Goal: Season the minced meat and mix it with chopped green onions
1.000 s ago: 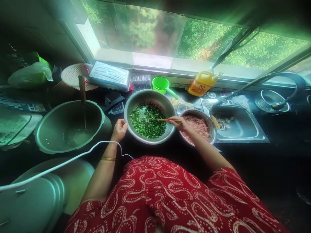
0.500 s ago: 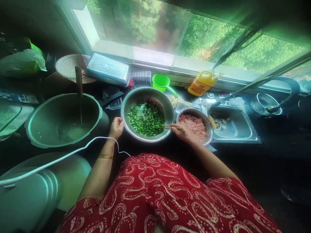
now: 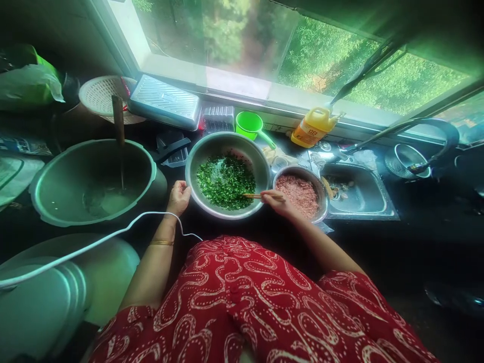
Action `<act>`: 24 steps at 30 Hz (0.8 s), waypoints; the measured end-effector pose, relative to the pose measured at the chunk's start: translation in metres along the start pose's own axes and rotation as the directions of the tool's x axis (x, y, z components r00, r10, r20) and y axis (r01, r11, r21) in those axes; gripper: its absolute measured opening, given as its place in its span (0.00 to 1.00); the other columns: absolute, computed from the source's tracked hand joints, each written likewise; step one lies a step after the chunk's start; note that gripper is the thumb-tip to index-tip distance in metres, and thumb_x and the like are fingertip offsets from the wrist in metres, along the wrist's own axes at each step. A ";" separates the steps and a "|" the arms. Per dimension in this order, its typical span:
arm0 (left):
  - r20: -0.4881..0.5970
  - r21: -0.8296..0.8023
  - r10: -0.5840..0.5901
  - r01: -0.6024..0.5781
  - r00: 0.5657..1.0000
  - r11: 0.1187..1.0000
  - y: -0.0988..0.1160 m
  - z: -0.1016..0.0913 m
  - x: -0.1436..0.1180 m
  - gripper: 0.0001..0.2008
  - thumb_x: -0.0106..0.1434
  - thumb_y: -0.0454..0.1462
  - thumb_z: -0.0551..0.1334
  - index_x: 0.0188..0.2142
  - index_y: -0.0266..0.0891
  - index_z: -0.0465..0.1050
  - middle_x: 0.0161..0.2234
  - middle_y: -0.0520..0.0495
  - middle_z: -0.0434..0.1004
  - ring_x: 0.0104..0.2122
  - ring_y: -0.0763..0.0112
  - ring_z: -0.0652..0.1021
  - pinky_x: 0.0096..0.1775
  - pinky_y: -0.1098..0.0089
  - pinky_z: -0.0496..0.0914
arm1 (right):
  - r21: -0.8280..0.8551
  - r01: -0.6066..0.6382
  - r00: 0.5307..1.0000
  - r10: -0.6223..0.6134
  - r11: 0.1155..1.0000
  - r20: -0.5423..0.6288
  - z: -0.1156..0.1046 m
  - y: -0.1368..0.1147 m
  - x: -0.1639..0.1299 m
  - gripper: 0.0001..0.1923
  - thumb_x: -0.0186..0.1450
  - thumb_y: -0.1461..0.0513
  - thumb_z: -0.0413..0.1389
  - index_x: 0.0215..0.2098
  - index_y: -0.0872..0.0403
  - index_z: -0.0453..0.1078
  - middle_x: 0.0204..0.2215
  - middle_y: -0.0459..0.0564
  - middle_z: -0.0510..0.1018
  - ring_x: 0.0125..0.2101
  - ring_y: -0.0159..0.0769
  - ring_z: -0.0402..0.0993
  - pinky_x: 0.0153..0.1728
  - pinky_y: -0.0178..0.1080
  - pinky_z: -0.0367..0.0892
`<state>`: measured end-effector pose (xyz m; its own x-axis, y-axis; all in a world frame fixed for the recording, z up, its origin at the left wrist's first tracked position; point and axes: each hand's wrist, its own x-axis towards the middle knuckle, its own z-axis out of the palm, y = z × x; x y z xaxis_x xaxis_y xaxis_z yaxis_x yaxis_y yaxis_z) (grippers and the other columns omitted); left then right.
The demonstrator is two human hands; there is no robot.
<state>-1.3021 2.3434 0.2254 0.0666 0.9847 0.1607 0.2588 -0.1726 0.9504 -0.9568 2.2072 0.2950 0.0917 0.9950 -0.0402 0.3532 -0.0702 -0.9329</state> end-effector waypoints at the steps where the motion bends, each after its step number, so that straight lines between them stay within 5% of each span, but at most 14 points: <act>1: 0.000 0.001 0.003 -0.003 1.000 1.000 0.000 0.000 0.000 0.08 0.56 0.39 0.59 0.32 0.40 0.60 0.21 0.55 0.61 0.20 0.74 0.62 0.25 0.72 0.56 | 0.002 0.002 0.999 -0.002 1.000 -0.037 -0.007 -0.001 0.006 0.22 0.58 0.47 0.56 0.39 0.55 0.75 0.30 0.51 0.80 0.31 0.37 0.77 0.33 0.39 0.72; 6: -0.019 -0.018 -0.005 0.005 1.000 1.000 0.001 0.001 0.001 0.07 0.55 0.38 0.58 0.31 0.40 0.60 0.20 0.55 0.59 0.19 0.75 0.60 0.23 0.72 0.55 | -0.220 0.100 0.984 -0.129 0.970 -0.123 -0.034 -0.014 0.024 0.19 0.60 0.51 0.55 0.41 0.55 0.75 0.38 0.54 0.80 0.36 0.39 0.76 0.39 0.41 0.71; 10: -0.038 -0.023 -0.031 0.030 0.999 0.999 -0.001 0.002 -0.003 0.07 0.55 0.38 0.58 0.31 0.40 0.59 0.20 0.56 0.58 0.18 0.75 0.59 0.23 0.72 0.54 | -0.368 0.131 0.982 -0.172 0.920 -0.079 -0.031 -0.006 -0.002 0.17 0.61 0.52 0.54 0.38 0.55 0.76 0.33 0.53 0.80 0.33 0.38 0.76 0.37 0.41 0.72; 14: -0.057 -0.031 -0.055 0.053 0.997 0.998 -0.004 0.005 -0.008 0.07 0.56 0.39 0.58 0.31 0.40 0.59 0.20 0.55 0.59 0.19 0.75 0.61 0.23 0.73 0.55 | -0.234 0.073 0.989 -0.100 0.969 -0.105 0.005 0.008 -0.043 0.19 0.63 0.50 0.51 0.40 0.55 0.74 0.31 0.53 0.80 0.31 0.38 0.78 0.35 0.41 0.73; 18: -0.041 -0.030 -0.063 0.061 0.997 0.998 -0.001 0.007 -0.012 0.07 0.56 0.39 0.57 0.31 0.40 0.59 0.21 0.54 0.61 0.20 0.74 0.62 0.23 0.73 0.56 | 0.019 0.015 0.994 -0.013 1.000 -0.111 0.038 -0.002 -0.047 0.24 0.62 0.45 0.51 0.42 0.56 0.74 0.35 0.54 0.80 0.34 0.39 0.79 0.37 0.41 0.75; 21: -0.014 -0.026 -0.094 0.094 0.995 0.995 0.002 0.009 -0.015 0.08 0.54 0.40 0.58 0.30 0.40 0.59 0.19 0.56 0.59 0.18 0.76 0.60 0.22 0.73 0.54 | 0.109 0.005 0.998 0.001 0.994 -0.056 0.035 -0.015 -0.035 0.26 0.61 0.44 0.53 0.42 0.55 0.74 0.37 0.54 0.80 0.35 0.38 0.79 0.39 0.41 0.75; 24: -0.020 -0.050 -0.166 0.164 0.986 0.985 -0.003 0.011 -0.019 0.08 0.53 0.40 0.57 0.29 0.40 0.58 0.17 0.58 0.56 0.16 0.77 0.57 0.20 0.74 0.50 | 0.027 -0.014 0.989 0.010 1.000 0.146 0.020 -0.018 -0.025 0.24 0.60 0.46 0.55 0.41 0.56 0.75 0.32 0.52 0.80 0.31 0.36 0.78 0.35 0.39 0.74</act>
<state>-1.2938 2.3253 0.2166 0.0040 1.0000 0.0064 0.2179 -0.0071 0.9759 -0.9842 2.1854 0.3053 -0.0413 0.9940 -0.1015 0.3268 -0.0825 -0.9415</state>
